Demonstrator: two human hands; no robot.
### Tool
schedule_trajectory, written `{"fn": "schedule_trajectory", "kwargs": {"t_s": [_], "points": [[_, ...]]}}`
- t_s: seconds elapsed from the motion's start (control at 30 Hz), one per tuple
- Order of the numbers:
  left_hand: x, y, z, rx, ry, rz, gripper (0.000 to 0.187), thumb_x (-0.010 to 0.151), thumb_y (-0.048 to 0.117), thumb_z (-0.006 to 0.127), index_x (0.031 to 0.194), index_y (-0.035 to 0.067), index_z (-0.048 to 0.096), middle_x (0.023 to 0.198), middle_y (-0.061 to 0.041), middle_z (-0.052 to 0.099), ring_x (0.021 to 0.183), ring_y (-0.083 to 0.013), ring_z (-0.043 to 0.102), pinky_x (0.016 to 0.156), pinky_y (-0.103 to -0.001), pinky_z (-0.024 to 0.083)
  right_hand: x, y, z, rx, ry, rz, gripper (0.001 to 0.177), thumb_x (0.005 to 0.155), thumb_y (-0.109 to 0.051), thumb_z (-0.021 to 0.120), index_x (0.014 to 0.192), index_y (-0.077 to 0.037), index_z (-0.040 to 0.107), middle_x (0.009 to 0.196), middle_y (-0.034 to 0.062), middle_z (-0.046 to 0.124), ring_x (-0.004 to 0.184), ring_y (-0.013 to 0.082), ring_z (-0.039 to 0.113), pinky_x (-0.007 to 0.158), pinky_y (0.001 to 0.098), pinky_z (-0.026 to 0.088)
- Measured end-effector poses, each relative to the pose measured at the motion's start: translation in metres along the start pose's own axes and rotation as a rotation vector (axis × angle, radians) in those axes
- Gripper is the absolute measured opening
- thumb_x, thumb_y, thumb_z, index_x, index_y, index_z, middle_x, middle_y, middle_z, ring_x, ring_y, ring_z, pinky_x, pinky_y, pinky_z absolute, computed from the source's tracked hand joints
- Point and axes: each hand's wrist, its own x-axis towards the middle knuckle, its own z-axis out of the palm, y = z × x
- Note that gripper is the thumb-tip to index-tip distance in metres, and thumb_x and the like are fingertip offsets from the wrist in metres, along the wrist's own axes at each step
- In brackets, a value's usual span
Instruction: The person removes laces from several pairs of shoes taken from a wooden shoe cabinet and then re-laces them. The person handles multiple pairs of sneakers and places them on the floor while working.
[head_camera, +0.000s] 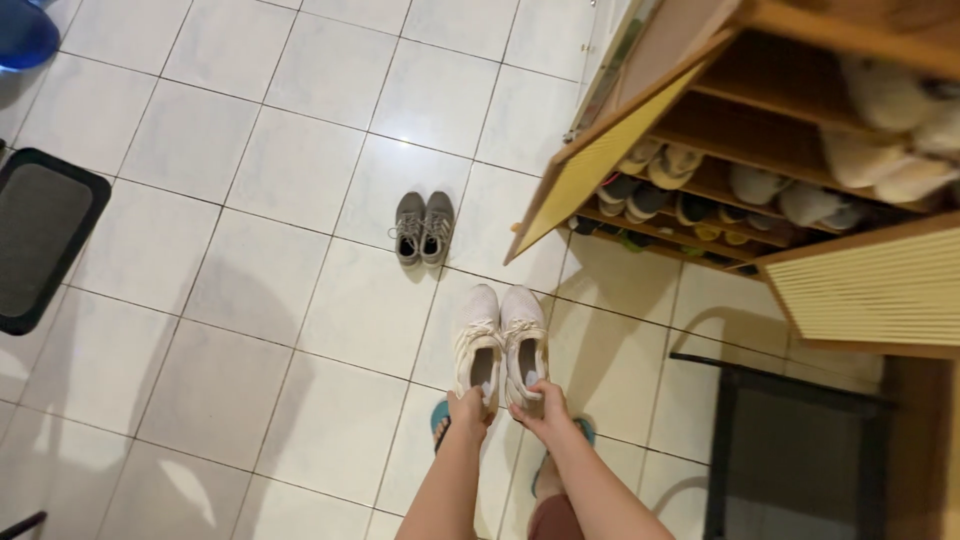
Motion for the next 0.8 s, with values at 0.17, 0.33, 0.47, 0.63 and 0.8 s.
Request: {"fn": "schedule_trajectory", "kwargs": {"t_s": [0.17,0.33,0.47,0.63,0.8], "points": [[0.067,0.047,-0.006,0.124,0.079,-0.015,0.091,0.082,0.009,0.058,0.158,0.024,0.01,0.142,-0.02,0.043,0.106,-0.0346,0.058,0.07,-0.046,0.053,0.085,0.022,0.038,-0.037,-0.044,-0.011,0.046,0.071,-0.014,0.058,0.115,-0.006,0.051,0.114,0.0182,0.055,0.104,0.0354,0.055,0.084,0.0488,0.053],[0.166,0.071,0.019,0.198,0.131,-0.015,0.092,0.084,0.012,0.06,0.158,0.03,0.009,0.152,-0.02,0.024,0.106,-0.0345,0.058,0.068,-0.044,0.054,0.193,0.017,0.068,-0.135,-0.091,-0.017,0.046,0.071,-0.017,0.057,0.115,-0.008,0.053,0.112,0.0179,0.055,0.103,0.0357,0.054,0.083,0.0488,0.051],[0.272,0.09,0.05,0.262,0.102,0.088,0.091,0.081,0.004,0.055,0.157,0.032,0.015,0.153,-0.023,0.019,0.102,-0.0326,0.052,0.064,-0.045,0.058,0.292,-0.002,0.098,-0.136,-0.112,-0.047,0.046,0.072,-0.017,0.058,0.116,-0.004,0.052,0.112,0.0198,0.055,0.102,0.037,0.055,0.085,0.0491,0.053],[0.369,0.108,0.109,0.126,-0.018,0.208,0.084,0.079,0.0,0.051,0.154,0.033,0.031,0.142,-0.019,0.043,0.083,-0.0323,0.061,0.053,-0.043,0.047,0.389,-0.035,0.128,-0.118,-0.159,-0.198,0.042,0.071,-0.014,0.055,0.112,-0.005,0.052,0.109,0.0176,0.056,0.099,0.0352,0.056,0.083,0.0507,0.054],[0.443,0.131,0.157,0.064,-0.169,0.276,0.087,0.076,-0.008,0.045,0.152,0.032,0.036,0.125,-0.015,0.062,0.078,-0.0321,0.06,0.049,-0.04,0.045,0.456,-0.078,0.157,-0.081,-0.34,-0.313,0.038,0.074,-0.011,0.054,0.11,-0.002,0.051,0.108,0.02,0.056,0.097,0.0352,0.058,0.08,0.0499,0.055]]}}
